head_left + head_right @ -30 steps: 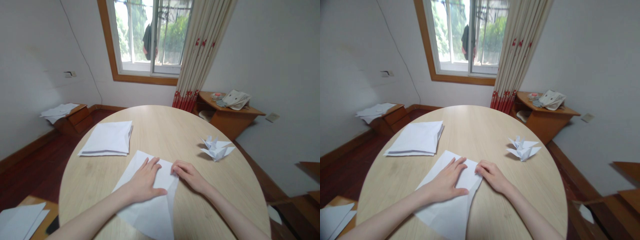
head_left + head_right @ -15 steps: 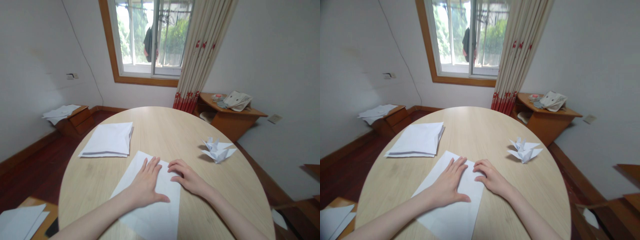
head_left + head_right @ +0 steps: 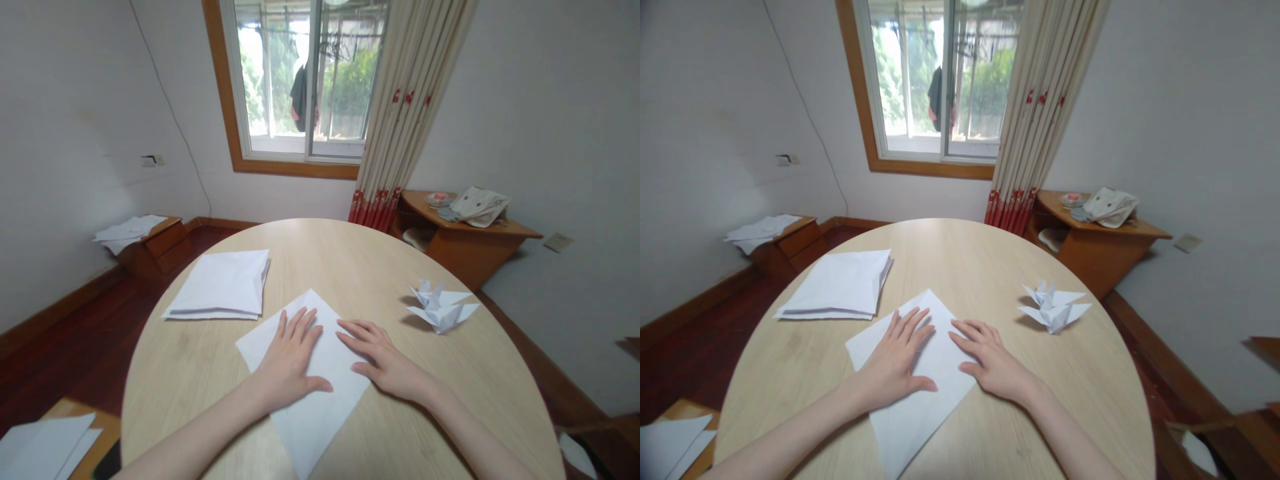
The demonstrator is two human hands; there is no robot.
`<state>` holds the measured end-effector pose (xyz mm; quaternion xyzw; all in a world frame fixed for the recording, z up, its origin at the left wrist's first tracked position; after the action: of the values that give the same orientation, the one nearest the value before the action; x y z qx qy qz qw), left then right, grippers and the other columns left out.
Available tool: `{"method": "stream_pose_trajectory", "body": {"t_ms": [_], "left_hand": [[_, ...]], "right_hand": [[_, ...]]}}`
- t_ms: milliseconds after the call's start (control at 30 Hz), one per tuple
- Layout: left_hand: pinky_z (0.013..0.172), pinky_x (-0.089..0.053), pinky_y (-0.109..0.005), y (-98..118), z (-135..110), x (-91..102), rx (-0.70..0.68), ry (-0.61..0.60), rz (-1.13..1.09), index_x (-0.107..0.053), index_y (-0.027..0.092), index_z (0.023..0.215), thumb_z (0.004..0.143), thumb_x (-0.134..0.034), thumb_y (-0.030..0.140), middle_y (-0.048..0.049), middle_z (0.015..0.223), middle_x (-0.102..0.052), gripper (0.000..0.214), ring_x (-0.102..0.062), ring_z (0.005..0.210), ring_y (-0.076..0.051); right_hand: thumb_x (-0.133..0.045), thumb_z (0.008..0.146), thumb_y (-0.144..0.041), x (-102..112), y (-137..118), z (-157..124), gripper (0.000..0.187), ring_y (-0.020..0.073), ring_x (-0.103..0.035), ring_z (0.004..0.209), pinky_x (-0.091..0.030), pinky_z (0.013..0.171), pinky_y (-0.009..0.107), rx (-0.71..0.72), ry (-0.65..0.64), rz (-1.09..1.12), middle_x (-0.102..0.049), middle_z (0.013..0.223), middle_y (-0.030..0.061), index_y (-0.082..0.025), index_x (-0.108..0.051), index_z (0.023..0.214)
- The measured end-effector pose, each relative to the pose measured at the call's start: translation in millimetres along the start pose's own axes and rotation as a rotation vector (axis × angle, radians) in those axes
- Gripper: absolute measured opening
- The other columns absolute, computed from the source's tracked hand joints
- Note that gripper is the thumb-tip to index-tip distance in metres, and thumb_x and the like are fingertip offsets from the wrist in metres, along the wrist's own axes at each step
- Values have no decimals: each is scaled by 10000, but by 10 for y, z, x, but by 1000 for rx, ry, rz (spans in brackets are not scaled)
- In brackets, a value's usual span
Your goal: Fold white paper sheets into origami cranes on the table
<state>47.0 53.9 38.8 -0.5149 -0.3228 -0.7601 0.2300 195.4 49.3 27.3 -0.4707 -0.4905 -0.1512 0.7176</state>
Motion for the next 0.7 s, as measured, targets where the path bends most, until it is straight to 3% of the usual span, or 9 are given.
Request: {"method": "stream_pose_trajectory", "body": {"t_ms": [267,600,700], "left_hand": [[1088,-152,-658,-5,-6,10,2,36,-3,-445,220,1279,696,-673,642,-169,1464,-356,755,-255,1380,-366],[1109,-152,-631,127,-32,-14,-31,-20,-77,-450,191,1281,762,-602,648,-180,1436,-398,708,-306,1362,-347],[1107,-239,-578,186,-51,16,-49,-20,-149,-443,204,1292,819,-596,560,-166,1441,-392,612,-358,1340,-319]], "right_hand": [[-577,888,-381,37,-33,-20,512,303,-229,1399,-193,1082,579,32,-40,-82,-343,1497,70,-306,-446,1377],[-550,906,-297,143,39,-23,320,263,-525,1225,-400,1025,488,66,151,-131,-580,1304,97,-219,-632,1206],[-523,919,-283,189,78,-40,286,257,-592,1144,-455,980,477,62,230,-145,-643,1221,90,-223,-662,1162]]}}
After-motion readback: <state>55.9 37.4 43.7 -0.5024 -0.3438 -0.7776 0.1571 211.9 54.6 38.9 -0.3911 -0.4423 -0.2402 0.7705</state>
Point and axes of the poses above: each hand's wrist, its own z-axis towards the middle knuckle, its own x-axis out of the back of the hand, y = z × x, the point moved 8 cm from there along z, towards the middle knuckle
